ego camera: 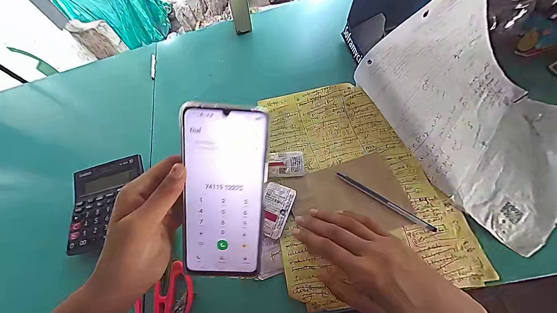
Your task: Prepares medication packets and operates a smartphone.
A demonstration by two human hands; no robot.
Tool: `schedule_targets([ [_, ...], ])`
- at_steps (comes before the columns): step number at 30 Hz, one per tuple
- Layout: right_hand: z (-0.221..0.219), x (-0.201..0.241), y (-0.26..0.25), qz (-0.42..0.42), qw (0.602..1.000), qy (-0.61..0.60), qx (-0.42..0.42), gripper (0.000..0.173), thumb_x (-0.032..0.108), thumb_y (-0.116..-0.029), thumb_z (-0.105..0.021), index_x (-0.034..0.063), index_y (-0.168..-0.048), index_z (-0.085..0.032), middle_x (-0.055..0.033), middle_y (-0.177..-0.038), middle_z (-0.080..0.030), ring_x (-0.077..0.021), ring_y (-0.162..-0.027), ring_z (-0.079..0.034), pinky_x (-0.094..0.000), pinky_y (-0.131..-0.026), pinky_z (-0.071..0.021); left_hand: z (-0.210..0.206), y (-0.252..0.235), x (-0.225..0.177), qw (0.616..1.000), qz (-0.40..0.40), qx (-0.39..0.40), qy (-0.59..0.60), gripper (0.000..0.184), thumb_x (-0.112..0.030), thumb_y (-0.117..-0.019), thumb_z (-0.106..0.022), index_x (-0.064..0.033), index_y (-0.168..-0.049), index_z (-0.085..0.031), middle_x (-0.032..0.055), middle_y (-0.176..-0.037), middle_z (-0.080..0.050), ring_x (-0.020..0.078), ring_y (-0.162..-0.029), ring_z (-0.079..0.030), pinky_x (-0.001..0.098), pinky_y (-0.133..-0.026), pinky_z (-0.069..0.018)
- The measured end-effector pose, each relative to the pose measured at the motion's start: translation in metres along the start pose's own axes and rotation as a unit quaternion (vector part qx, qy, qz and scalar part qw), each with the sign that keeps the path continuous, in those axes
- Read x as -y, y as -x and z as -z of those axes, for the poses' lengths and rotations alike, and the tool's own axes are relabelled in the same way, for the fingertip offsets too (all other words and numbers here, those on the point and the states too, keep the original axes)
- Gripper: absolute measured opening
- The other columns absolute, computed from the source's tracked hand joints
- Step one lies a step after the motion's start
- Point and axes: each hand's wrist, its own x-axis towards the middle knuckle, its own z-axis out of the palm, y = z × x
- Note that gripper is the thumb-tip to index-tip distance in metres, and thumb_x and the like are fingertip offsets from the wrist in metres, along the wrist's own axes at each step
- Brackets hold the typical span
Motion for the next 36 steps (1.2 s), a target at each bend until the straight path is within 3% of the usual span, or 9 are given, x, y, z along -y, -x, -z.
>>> schedule_targets([
  [7, -0.003, -0.004, 0.008, -0.024, 0.997, 0.072, 0.019, 0.045, 0.043, -0.1067, -0.038, 0.0169, -0.129, -0.068, -0.003, -0.138, -0.066, -0.0269, -0.132, -0.058, -0.0446, -0.107, -0.0454, 0.016, 0.006, 0.033, 0.989, 0.132, -0.067, 0.016, 0.033, -0.015, -0.1103, -0.03, -0.0097, -0.117, -0.062, -0.0015, -0.091, -0.074, 0.0049, -0.079, -0.072, 0.0209, -0.072, -0.0606],
  [14, 0.031, -0.012, 0.021, -0.053, 0.998, 0.042, 0.008, 0.033, 0.033, -0.1083, -0.044, 0.0156, -0.12, -0.07, -0.0035, -0.125, -0.073, -0.0213, -0.125, -0.062, -0.0354, -0.106, -0.0449, 0.019, -0.002, 0.035, 0.976, 0.218, 0.029, 0.007, 0.034, -0.015, -0.1103, -0.029, -0.0085, -0.124, -0.059, 0.0034, -0.097, -0.073, 0.0094, -0.084, -0.073, 0.023, -0.073, -0.0609],
  [18, 0.049, -0.018, 0.029, -0.16, 0.98, 0.106, -0.048, 0.031, 0.019, -0.1052, -0.049, 0.0046, -0.117, -0.073, -0.0154, -0.12, -0.073, -0.0319, -0.117, -0.066, -0.0428, -0.097, -0.0504, 0.026, -0.007, 0.033, 0.971, 0.217, 0.095, -0.046, 0.034, -0.02, -0.1071, -0.035, -0.0107, -0.129, -0.059, 0.0017, -0.109, -0.073, 0.0106, -0.097, -0.072, 0.0254, -0.079, -0.0608],
  [22, 0.051, -0.032, 0.042, -0.242, 0.955, 0.157, -0.065, 0.032, 0.013, -0.1016, -0.051, -0.0011, -0.12, -0.072, -0.0233, -0.119, -0.071, -0.0414, -0.111, -0.068, -0.0484, -0.093, -0.0535, 0.039, -0.008, 0.031, 0.96, 0.159, 0.127, -0.193, 0.036, -0.031, -0.1031, -0.05, -0.0136, -0.133, -0.06, -0.0011, -0.109, -0.073, 0.0082, -0.096, -0.073, 0.0264, -0.078, -0.0622],
  [25, 0.044, -0.038, 0.044, -0.244, 0.952, 0.17, -0.07, 0.029, 0.009, -0.0992, -0.052, 0.0053, -0.114, -0.076, -0.0207, -0.107, -0.074, -0.0393, -0.097, -0.071, -0.0475, -0.081, -0.0557, 0.044, -0.006, 0.033, 0.915, 0.123, 0.139, -0.358, 0.059, -0.055, -0.0978, -0.053, -0.0186, -0.144, -0.054, -0.0017, -0.102, -0.069, 0.0067, -0.084, -0.069, 0.0308, -0.074, -0.0601],
  [29, 0.052, -0.035, 0.042, -0.228, 0.958, 0.141, -0.099, 0.032, 0.001, -0.0953, -0.054, 0.0113, -0.11, -0.08, -0.0222, -0.101, -0.072, -0.0311, -0.091, -0.069, -0.0369, -0.078, -0.0539, 0.037, -0.005, 0.025, 0.861, 0.068, 0.137, -0.485, 0.064, -0.056, -0.0985, -0.049, -0.0153, -0.147, -0.053, -0.0002, -0.103, -0.067, 0.0106, -0.082, -0.067, 0.0346, -0.069, -0.0581],
  [32, 0.062, -0.03, 0.042, -0.201, 0.966, 0.005, -0.164, 0.032, 0.003, -0.0986, -0.051, 0.0149, -0.113, -0.076, -0.0092, -0.107, -0.063, -0.0039, -0.101, -0.06, -0.0125, -0.09, -0.0473, 0.031, 0.002, 0.024, 0.818, -0.071, 0.08, -0.565, 0.068, -0.055, -0.0991, -0.039, -0.0056, -0.142, -0.058, 0.0092, -0.104, -0.07, 0.0232, -0.08, -0.07, 0.0442, -0.062, -0.0569],
  [34, 0.062, -0.026, 0.04, -0.174, 0.961, -0.092, -0.192, 0.032, 0.008, -0.1039, -0.046, 0.0195, -0.118, -0.071, 0.0085, -0.109, -0.062, 0.006, -0.1, -0.06, -0.0102, -0.089, -0.0502, 0.021, 0.006, 0.022, 0.8, -0.176, 0.063, -0.57, 0.058, -0.047, -0.1012, -0.039, -0.0042, -0.131, -0.065, 0.0125, -0.102, -0.067, 0.0285, -0.077, -0.068, 0.0459, -0.054, -0.0511],
  [36, 0.059, -0.021, 0.034, -0.159, 0.953, -0.166, -0.196, 0.029, 0.009, -0.1054, -0.047, 0.0233, -0.117, -0.069, 0.0163, -0.106, -0.069, 0.0055, -0.098, -0.065, -0.0138, -0.088, -0.0541, 0.007, 0.007, 0.019, 0.796, -0.263, 0.102, -0.535, 0.045, -0.039, -0.1019, -0.043, -0.0091, -0.121, -0.072, 0.01, -0.107, -0.071, 0.0246, -0.086, -0.07, 0.039, -0.06, -0.0543],
])
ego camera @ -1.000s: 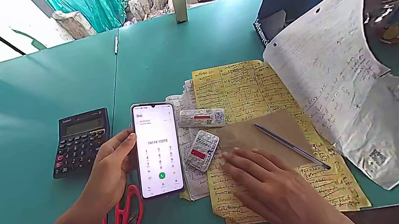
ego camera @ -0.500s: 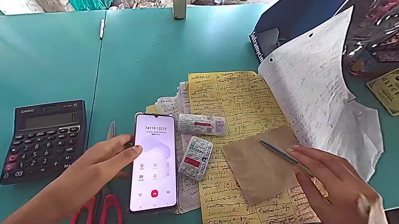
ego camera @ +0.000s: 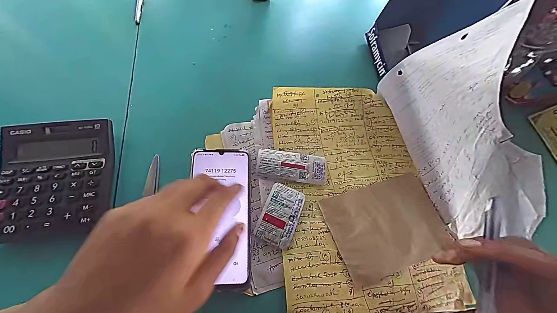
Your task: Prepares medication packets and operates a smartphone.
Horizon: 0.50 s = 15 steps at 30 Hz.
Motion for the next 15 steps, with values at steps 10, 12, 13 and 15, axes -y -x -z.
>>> schedule_targets([
  [10, -0.03, -0.005, 0.008, 0.008, 0.981, 0.156, 0.116, 0.023, 0.037, -0.1012, -0.063, 0.0155, -0.109, -0.061, 0.0021, -0.118, -0.075, -0.0103, -0.128, -0.059, -0.0259, -0.109, -0.0398, -0.027, -0.054, 0.0, 0.984, -0.158, 0.021, -0.078, 0.035, -0.015, -0.1014, -0.05, 0.0025, -0.127, -0.065, 0.0225, -0.125, -0.066, 0.0349, -0.115, -0.067, 0.0446, -0.093, -0.0552],
  [12, -0.028, -0.006, 0.012, 0.01, 0.977, 0.166, 0.136, 0.025, 0.039, -0.1013, -0.062, 0.0158, -0.111, -0.062, -0.0004, -0.118, -0.075, -0.0134, -0.129, -0.058, -0.029, -0.112, -0.0365, -0.029, -0.075, 0.013, 0.988, -0.132, 0.054, -0.052, 0.041, -0.021, -0.0981, -0.061, 0.0016, -0.133, -0.061, 0.0213, -0.131, -0.065, 0.0357, -0.119, -0.066, 0.047, -0.098, -0.0524],
  [13, -0.028, -0.006, 0.013, 0.015, 0.975, 0.171, 0.143, 0.024, 0.038, -0.1016, -0.062, 0.0161, -0.111, -0.062, -0.0004, -0.118, -0.076, -0.0136, -0.129, -0.059, -0.0294, -0.113, -0.0355, -0.028, -0.083, 0.018, 0.989, -0.119, 0.083, -0.028, 0.047, -0.023, -0.0965, -0.065, 0.0008, -0.136, -0.058, 0.0202, -0.134, -0.063, 0.0354, -0.122, -0.064, 0.0476, -0.102, -0.0496],
  [15, -0.024, -0.006, 0.017, 0.021, 0.972, 0.165, 0.163, 0.021, 0.035, -0.1019, -0.062, 0.0163, -0.11, -0.062, 0.0006, -0.118, -0.076, -0.012, -0.128, -0.06, -0.0291, -0.115, -0.0332, -0.029, -0.093, 0.025, 0.987, -0.113, 0.112, 0.013, 0.053, -0.024, -0.0931, -0.072, -0.0008, -0.138, -0.056, 0.0187, -0.13, -0.065, 0.0351, -0.121, -0.064, 0.0483, -0.103, -0.0483],
])
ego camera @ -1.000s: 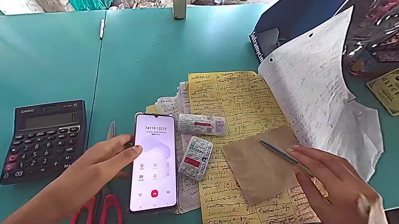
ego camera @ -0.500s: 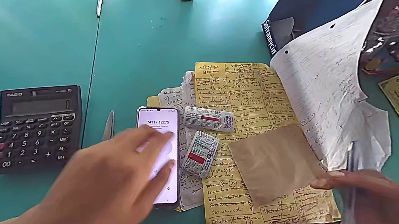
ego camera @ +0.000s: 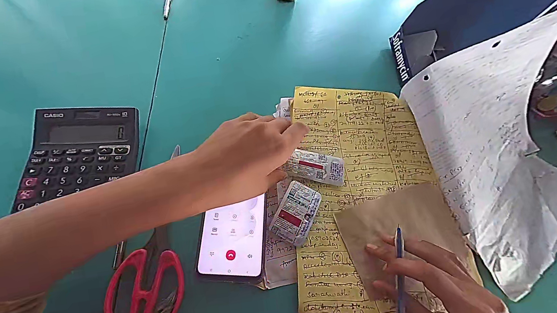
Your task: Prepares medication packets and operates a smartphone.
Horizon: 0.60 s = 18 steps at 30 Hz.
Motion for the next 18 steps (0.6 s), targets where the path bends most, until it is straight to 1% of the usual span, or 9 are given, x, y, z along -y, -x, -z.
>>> schedule_targets([
  [2, 0.005, 0.0, 0.005, 0.006, 1.0, -0.018, 0.024, 0.017, 0.031, -0.1018, -0.062, 0.0156, -0.109, -0.062, 0.0011, -0.118, -0.076, -0.0103, -0.13, -0.058, -0.0284, -0.117, -0.0295, -0.005, -0.003, 0.003, 1.0, -0.017, -0.003, 0.021, 0.05, -0.021, -0.0919, -0.073, -0.002, -0.135, -0.057, 0.0167, -0.117, -0.069, 0.0338, -0.111, -0.068, 0.048, -0.097, -0.0512],
  [4, 0.007, -0.001, 0.009, 0.012, 0.999, -0.031, 0.033, 0.015, 0.03, -0.1015, -0.063, 0.0162, -0.108, -0.062, 0.0028, -0.117, -0.075, -0.009, -0.131, -0.056, -0.0277, -0.118, -0.0278, -0.009, -0.003, 0.0, 1.0, -0.025, -0.007, 0.018, 0.047, -0.018, -0.0908, -0.072, -0.0028, -0.133, -0.059, 0.0158, -0.111, -0.07, 0.0332, -0.104, -0.069, 0.0474, -0.091, -0.0535],
  [5, 0.006, -0.002, 0.01, 0.015, 0.999, -0.035, 0.031, 0.015, 0.031, -0.1014, -0.063, 0.0168, -0.107, -0.061, 0.0036, -0.118, -0.075, -0.0085, -0.131, -0.056, -0.0276, -0.118, -0.028, -0.01, -0.004, -0.001, 1.0, -0.023, -0.008, 0.016, 0.046, -0.018, -0.0906, -0.072, -0.0023, -0.132, -0.059, 0.0163, -0.108, -0.07, 0.0341, -0.101, -0.069, 0.0477, -0.086, -0.0545],
  [8, 0.002, -0.004, 0.01, 0.019, 0.999, -0.035, 0.015, 0.017, 0.034, -0.1009, -0.063, 0.0187, -0.109, -0.061, 0.0063, -0.119, -0.074, -0.008, -0.13, -0.056, -0.0274, -0.115, -0.0309, -0.009, -0.009, -0.008, 1.0, -0.007, -0.012, 0.022, 0.048, -0.022, -0.0911, -0.072, -0.0018, -0.133, -0.059, 0.0171, -0.107, -0.068, 0.0351, -0.097, -0.069, 0.0482, -0.077, -0.0552],
  [11, -0.002, -0.003, 0.008, 0.025, 0.999, -0.034, -0.003, 0.02, 0.037, -0.1017, -0.062, 0.019, -0.11, -0.061, 0.0067, -0.119, -0.074, -0.0079, -0.126, -0.058, -0.0271, -0.111, -0.0331, -0.01, -0.014, -0.019, 0.998, -0.005, -0.046, 0.049, 0.045, -0.019, -0.089, -0.074, -0.0014, -0.128, -0.06, 0.0154, -0.104, -0.068, 0.0308, -0.088, -0.069, 0.0432, -0.071, -0.0547],
  [13, -0.002, -0.002, 0.008, 0.024, 0.999, -0.038, -0.006, 0.021, 0.037, -0.1018, -0.062, 0.0183, -0.111, -0.061, 0.0061, -0.119, -0.074, -0.0079, -0.125, -0.058, -0.0269, -0.111, -0.0332, -0.011, -0.014, -0.025, 0.996, -0.008, -0.056, 0.062, 0.048, -0.018, -0.091, -0.075, -0.0024, -0.133, -0.059, 0.015, -0.11, -0.067, 0.0288, -0.091, -0.068, 0.0394, -0.073, -0.0546],
  [15, -0.001, -0.002, 0.009, 0.024, 0.999, -0.046, -0.013, 0.022, 0.037, -0.1015, -0.062, 0.0175, -0.11, -0.06, 0.0058, -0.118, -0.074, -0.0078, -0.124, -0.059, -0.0266, -0.112, -0.0333, -0.014, -0.014, -0.029, 0.996, -0.023, -0.071, 0.058, 0.05, -0.025, -0.0931, -0.073, -0.0031, -0.136, -0.058, 0.0156, -0.115, -0.067, 0.0302, -0.099, -0.068, 0.0406, -0.079, -0.0556],
  [17, 0.001, -0.003, 0.01, 0.023, 0.998, -0.055, -0.022, 0.023, 0.038, -0.1009, -0.063, 0.0174, -0.109, -0.059, 0.0063, -0.118, -0.074, -0.0071, -0.124, -0.059, -0.0262, -0.112, -0.0345, -0.016, -0.009, -0.035, 0.993, -0.055, -0.101, 0.036, 0.045, -0.03, -0.0961, -0.065, -0.0032, -0.132, -0.063, 0.0165, -0.121, -0.068, 0.0329, -0.111, -0.067, 0.0441, -0.092, -0.0547],
  [18, 0.001, -0.003, 0.011, 0.021, 0.997, -0.064, -0.024, 0.023, 0.038, -0.1006, -0.064, 0.0172, -0.109, -0.059, 0.0066, -0.119, -0.074, -0.0069, -0.125, -0.059, -0.0261, -0.112, -0.035, -0.015, -0.003, -0.039, 0.99, -0.082, -0.109, 0.028, 0.039, -0.029, -0.0989, -0.059, -0.0041, -0.128, -0.066, 0.0163, -0.122, -0.069, 0.0326, -0.113, -0.067, 0.0446, -0.094, -0.0542],
])
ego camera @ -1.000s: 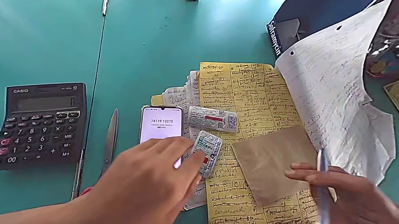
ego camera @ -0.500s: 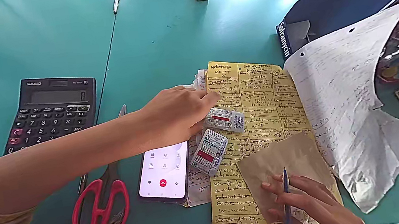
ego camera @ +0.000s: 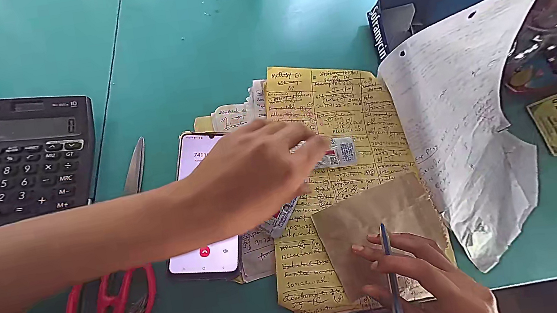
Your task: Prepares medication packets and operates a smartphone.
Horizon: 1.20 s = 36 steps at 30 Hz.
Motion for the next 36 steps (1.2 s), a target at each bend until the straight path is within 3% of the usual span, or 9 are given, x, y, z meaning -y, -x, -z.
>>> schedule_targets([
  [3, 0.0, 0.002, 0.001, -0.01, 0.999, -0.032, -0.016, 0.024, 0.04, -0.1002, -0.064, 0.0187, -0.108, -0.058, 0.009, -0.117, -0.073, -0.0054, -0.124, -0.059, -0.0245, -0.11, -0.0388, 0.004, 0.019, -0.022, 0.995, -0.09, 0.044, -0.003, 0.028, -0.018, -0.1037, -0.05, -0.007, -0.118, -0.071, 0.0133, -0.118, -0.07, 0.0272, -0.11, -0.069, 0.0411, -0.093, -0.0561],
  [6, -0.002, 0.004, -0.003, -0.002, 0.996, -0.074, -0.047, 0.024, 0.043, -0.1019, -0.06, 0.0192, -0.103, -0.059, 0.009, -0.104, -0.074, -0.0058, -0.113, -0.065, -0.0226, -0.101, -0.0478, -0.005, 0.038, -0.048, 0.983, -0.153, 0.093, -0.03, 0.033, 0.002, -0.1031, -0.039, -0.0003, -0.125, -0.064, 0.0169, -0.132, -0.066, 0.0287, -0.122, -0.065, 0.0423, -0.101, -0.0529],
  [10, 0.003, 0.006, -0.013, 0.021, 0.993, -0.111, -0.04, 0.033, 0.042, -0.1085, -0.045, 0.0151, -0.106, -0.064, 0.0036, -0.102, -0.071, -0.006, -0.105, -0.067, -0.0204, -0.091, -0.0541, -0.012, 0.056, -0.061, 0.976, -0.161, 0.127, -0.078, 0.041, 0.004, -0.1015, -0.037, -0.0024, -0.136, -0.059, 0.0154, -0.148, -0.056, 0.0279, -0.136, -0.055, 0.0426, -0.11, -0.0456],
  [12, 0.001, 0.012, -0.018, -0.01, 0.991, -0.118, -0.062, 0.032, 0.039, -0.109, -0.045, 0.016, -0.118, -0.065, 0.0053, -0.106, -0.073, -0.0033, -0.102, -0.069, -0.0185, -0.088, -0.0558, -0.013, 0.057, -0.059, 0.979, -0.153, 0.115, -0.067, 0.04, -0.001, -0.1036, -0.037, -0.0037, -0.138, -0.058, 0.0148, -0.15, -0.054, 0.0278, -0.138, -0.054, 0.043, -0.111, -0.044],
  [15, 0.001, 0.02, -0.027, -0.06, 0.985, -0.129, -0.098, 0.036, 0.037, -0.1087, -0.047, 0.0173, -0.136, -0.059, 0.0102, -0.112, -0.076, 0.0005, -0.099, -0.071, -0.0157, -0.083, -0.0597, -0.022, 0.059, -0.057, 0.985, -0.136, 0.101, -0.031, 0.051, -0.041, -0.1081, -0.037, -0.0079, -0.142, -0.055, 0.0126, -0.151, -0.053, 0.0277, -0.14, -0.05, 0.0445, -0.112, -0.0404],
  [17, 0.004, 0.02, -0.032, -0.062, 0.98, -0.142, -0.121, 0.034, 0.034, -0.108, -0.051, 0.0144, -0.133, -0.064, 0.0087, -0.113, -0.076, -0.0004, -0.097, -0.072, -0.0154, -0.08, -0.0606, -0.027, 0.059, -0.056, 0.985, -0.137, 0.104, -0.031, 0.062, -0.052, -0.1047, -0.037, -0.007, -0.144, -0.054, 0.0121, -0.151, -0.054, 0.0275, -0.141, -0.05, 0.0453, -0.112, -0.0398],
  [22, -0.001, 0.026, -0.045, -0.092, 0.962, -0.218, -0.132, 0.02, 0.025, -0.1028, -0.062, 0.0178, -0.118, -0.073, 0.0093, -0.103, -0.078, -0.0013, -0.086, -0.074, -0.0144, -0.071, -0.0618, -0.035, 0.063, -0.061, 0.985, -0.142, 0.088, -0.035, 0.066, -0.052, -0.1049, -0.036, -0.0006, -0.141, -0.056, 0.0151, -0.149, -0.055, 0.0302, -0.138, -0.052, 0.0475, -0.112, -0.0386],
  [29, -0.038, 0.029, -0.043, -0.166, 0.938, -0.294, -0.074, 0.019, 0.012, -0.0926, -0.067, 0.0101, -0.111, -0.072, 0.0044, -0.101, -0.074, -0.0014, -0.09, -0.07, -0.0169, -0.076, -0.0604, -0.042, 0.068, -0.068, 0.989, -0.126, 0.067, -0.042, 0.055, -0.042, -0.1071, -0.036, -0.0019, -0.136, -0.06, 0.0148, -0.146, -0.057, 0.0349, -0.142, -0.046, 0.0472, -0.113, -0.0372],
  [36, -0.027, 0.034, -0.048, -0.225, 0.941, -0.243, -0.071, 0.016, 0.013, -0.0861, -0.072, 0.0133, -0.101, -0.065, 0.0137, -0.09, -0.071, 0.0058, -0.076, -0.067, -0.0122, -0.067, -0.0586, -0.037, 0.069, -0.069, 0.986, -0.138, 0.091, -0.026, 0.049, -0.032, -0.1102, -0.031, -0.003, -0.138, -0.06, 0.0149, -0.148, -0.056, 0.0361, -0.139, -0.05, 0.0455, -0.111, -0.0386],
])
